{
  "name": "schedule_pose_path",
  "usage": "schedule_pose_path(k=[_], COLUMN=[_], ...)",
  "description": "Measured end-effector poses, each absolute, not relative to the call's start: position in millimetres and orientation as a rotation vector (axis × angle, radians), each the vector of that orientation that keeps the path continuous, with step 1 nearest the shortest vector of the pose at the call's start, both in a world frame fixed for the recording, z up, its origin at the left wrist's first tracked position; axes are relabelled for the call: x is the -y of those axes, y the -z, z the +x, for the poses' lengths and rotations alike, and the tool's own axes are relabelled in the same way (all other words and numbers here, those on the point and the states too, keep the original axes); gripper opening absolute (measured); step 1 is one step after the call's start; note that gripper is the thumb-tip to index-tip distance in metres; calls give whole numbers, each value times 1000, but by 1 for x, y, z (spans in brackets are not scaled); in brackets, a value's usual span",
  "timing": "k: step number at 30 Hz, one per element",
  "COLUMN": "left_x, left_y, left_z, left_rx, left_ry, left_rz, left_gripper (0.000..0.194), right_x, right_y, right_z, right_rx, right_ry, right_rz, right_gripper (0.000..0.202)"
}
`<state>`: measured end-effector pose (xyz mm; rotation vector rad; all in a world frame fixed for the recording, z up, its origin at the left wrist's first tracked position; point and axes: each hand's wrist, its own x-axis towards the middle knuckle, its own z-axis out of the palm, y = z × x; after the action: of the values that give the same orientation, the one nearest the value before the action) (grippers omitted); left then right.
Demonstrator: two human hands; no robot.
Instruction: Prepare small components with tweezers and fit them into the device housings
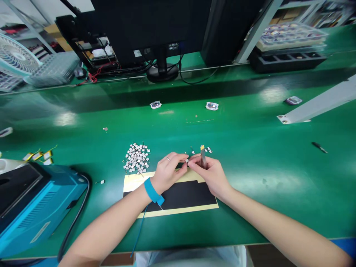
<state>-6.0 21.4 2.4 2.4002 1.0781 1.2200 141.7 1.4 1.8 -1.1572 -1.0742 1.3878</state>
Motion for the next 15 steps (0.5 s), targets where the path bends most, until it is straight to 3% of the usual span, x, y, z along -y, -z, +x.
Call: schedule_pose_path(k=[15], left_x=[-20], left_y=[-4], left_z=[-5], left_rx=[-1029], left_ry=[-1307], left_rz=[2574], left_gripper=[15], right_x=[-1], right_y=[0], right_z=[140], right_rx=[1152], right_ry=[-1291], right_rz=[-1212], right_gripper=[11])
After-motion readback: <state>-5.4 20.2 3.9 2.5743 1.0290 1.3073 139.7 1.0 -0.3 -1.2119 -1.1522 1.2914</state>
